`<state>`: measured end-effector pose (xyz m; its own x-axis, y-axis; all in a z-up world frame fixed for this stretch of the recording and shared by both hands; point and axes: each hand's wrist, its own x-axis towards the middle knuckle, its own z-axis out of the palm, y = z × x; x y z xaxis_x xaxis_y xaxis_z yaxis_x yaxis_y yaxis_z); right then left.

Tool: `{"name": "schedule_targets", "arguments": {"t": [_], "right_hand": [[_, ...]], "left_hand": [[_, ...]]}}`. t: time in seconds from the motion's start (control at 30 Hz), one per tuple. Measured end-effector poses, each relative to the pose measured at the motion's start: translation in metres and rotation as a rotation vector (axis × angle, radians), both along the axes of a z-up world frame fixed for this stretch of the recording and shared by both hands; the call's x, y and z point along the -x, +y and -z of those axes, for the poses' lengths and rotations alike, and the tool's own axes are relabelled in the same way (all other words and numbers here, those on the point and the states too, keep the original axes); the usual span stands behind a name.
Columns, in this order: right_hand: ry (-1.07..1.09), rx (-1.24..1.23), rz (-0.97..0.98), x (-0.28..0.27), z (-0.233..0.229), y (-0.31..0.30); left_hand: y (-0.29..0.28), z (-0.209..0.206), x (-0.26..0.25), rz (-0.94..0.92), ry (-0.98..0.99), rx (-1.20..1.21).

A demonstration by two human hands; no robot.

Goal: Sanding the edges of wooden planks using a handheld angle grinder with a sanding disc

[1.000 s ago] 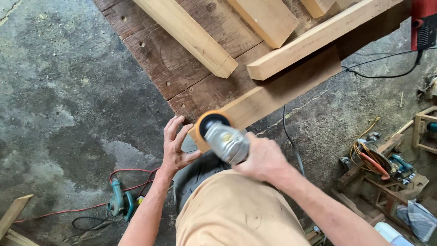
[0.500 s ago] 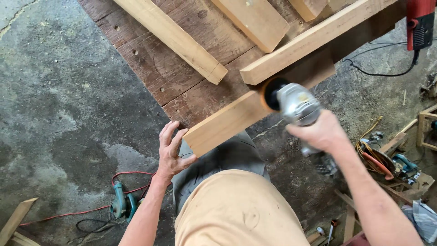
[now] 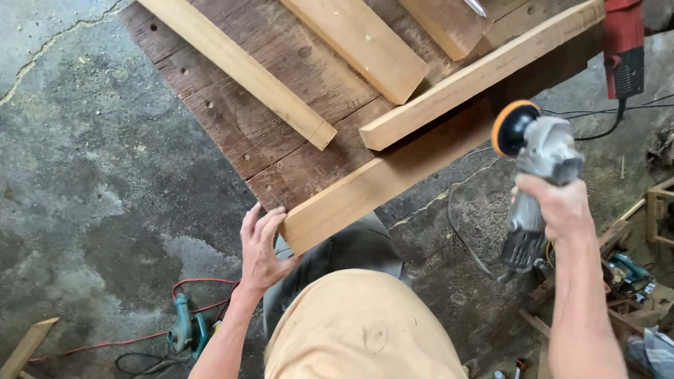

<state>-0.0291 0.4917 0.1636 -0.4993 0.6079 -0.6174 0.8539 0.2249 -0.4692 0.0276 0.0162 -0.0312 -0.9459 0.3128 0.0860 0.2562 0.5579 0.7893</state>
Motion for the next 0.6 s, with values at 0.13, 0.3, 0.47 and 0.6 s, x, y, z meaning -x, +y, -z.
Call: {"name": "schedule_targets", "arguments": {"t": [0.13,0.3,0.47,0.6], "right_hand": [[0.160,0.026,0.069,-0.058,0.012,0.012],[0.268,-0.034,0.281,-0.123,0.031,0.015],[0.280,-0.004,0.279,-0.165,0.053,0.021],[0.277,0.004,0.288,-0.166,0.059,0.014]], "left_hand": [[-0.054,-0.010,-0.010,0.039,-0.138,0.121],[-0.136,-0.031,-0.033,-0.089,-0.194,0.203],[-0.164,-0.033,-0.040,-0.085,-0.286,0.292],[-0.162,-0.032,-0.040,-0.069,-0.248,0.285]]}}
